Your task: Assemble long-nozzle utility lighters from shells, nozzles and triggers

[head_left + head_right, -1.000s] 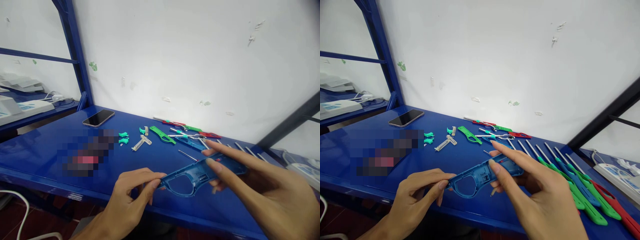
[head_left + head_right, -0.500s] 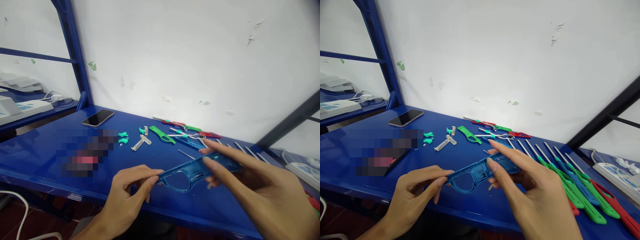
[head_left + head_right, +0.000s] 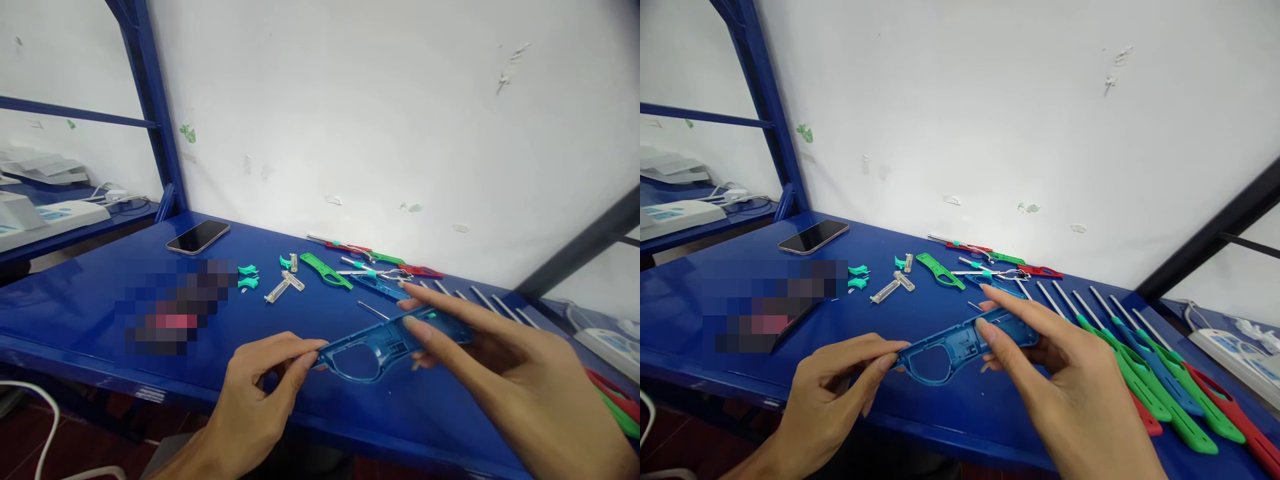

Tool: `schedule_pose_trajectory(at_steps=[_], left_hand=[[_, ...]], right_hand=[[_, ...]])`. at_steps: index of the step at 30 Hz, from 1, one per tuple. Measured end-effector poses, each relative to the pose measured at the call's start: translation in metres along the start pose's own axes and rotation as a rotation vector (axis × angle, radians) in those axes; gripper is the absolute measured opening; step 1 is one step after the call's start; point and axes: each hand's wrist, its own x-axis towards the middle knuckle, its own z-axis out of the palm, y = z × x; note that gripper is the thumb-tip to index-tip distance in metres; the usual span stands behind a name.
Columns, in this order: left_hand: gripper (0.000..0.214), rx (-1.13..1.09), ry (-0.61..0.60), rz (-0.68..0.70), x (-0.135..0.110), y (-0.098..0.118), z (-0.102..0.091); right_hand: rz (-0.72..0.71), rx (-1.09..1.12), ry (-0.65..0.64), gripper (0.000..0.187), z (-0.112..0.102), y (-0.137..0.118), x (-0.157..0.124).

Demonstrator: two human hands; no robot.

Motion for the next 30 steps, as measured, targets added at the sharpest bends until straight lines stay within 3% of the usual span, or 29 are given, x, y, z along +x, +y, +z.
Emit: schedule_pose_trajectory(at_steps=[5,8,12,16,21,26,30], left_hand=[[0.019,-0.080,0.106,-0.140,0.002,-0.001,0.003],[0.032,-0.195,0.203,-0.293,0.004,-0.003,0.002],[0.052,-0.289,0.139,-0.392,0.005,-0.005,0.000],[0.064,-0.215,-0.011,-0.408,0.003,-0.005,0.000],[0.054,-0.051,0.013,-0.363,0.005,-0.009,0.000],[0.026,0.124,-0.020,-0.248,0.008,-0.015,0.002],[0.020,0.120,-0.061,-0.172,0.009,-0.015,0.000]], right_hand=[[0.041,-0.002,-0.033,0.042,-0.006,0.012,0.003],[0.122,-0.043,-0.023,0.047,-0.008,0.022,0.009],[0.223,-0.033,-0.135,0.048,0.000,0.026,0.020],[0.280,0.101,-0.311,0.042,0.021,0.030,0.029],[0.122,-0.049,-0.469,0.030,0.040,0.052,0.035],[0.027,-0.164,-0.428,0.031,0.040,0.058,0.033],[-0.048,-0.296,-0.334,0.030,0.040,0.066,0.043]])
